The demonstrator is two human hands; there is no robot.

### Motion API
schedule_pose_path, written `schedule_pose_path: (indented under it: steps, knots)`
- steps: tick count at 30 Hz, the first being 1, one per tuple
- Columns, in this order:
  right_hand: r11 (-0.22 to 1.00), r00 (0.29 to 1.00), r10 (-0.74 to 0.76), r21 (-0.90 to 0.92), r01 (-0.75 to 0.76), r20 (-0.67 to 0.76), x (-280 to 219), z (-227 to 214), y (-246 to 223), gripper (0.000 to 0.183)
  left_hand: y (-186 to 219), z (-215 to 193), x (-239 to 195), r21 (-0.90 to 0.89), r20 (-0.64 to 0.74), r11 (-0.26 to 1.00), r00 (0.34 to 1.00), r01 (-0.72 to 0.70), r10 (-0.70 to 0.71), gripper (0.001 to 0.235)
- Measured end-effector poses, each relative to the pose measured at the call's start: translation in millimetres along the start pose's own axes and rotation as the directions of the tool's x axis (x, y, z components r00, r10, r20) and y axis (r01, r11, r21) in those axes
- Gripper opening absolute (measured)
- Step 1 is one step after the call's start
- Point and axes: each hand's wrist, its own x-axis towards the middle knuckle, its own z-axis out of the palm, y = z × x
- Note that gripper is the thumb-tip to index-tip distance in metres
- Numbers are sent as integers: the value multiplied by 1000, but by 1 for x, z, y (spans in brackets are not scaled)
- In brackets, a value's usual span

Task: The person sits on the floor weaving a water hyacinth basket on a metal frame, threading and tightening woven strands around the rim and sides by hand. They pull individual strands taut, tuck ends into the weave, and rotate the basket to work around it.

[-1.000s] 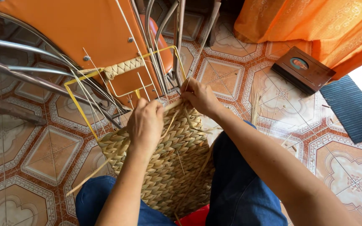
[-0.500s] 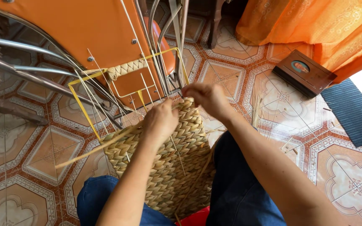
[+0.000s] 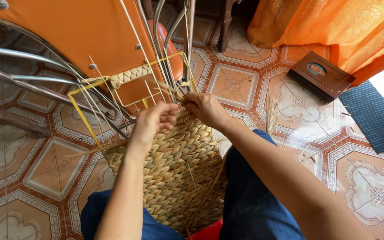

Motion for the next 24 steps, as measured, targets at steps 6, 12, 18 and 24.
schedule_pose_path:
  steps: [6, 12, 18, 24]
  knots:
    - [981, 996, 78, 174, -82, 34, -2, 0, 7, 9, 26, 61, 21, 782, -251, 472, 898, 408, -360, 44]
    - [888, 956, 247, 358, -288, 155, 5, -10, 8, 9, -41, 26, 35, 884, 52, 385, 874, -266, 484, 31]
    - [966, 981, 178, 177, -188, 75, 7, 5, 7, 13, -58, 46, -12, 880, 87, 399, 914, -257, 397, 29]
    - [1000, 996, -9, -13, 10, 86, -3, 8, 7, 12, -38, 46, -10, 915, 219, 71, 638, -397, 738, 31]
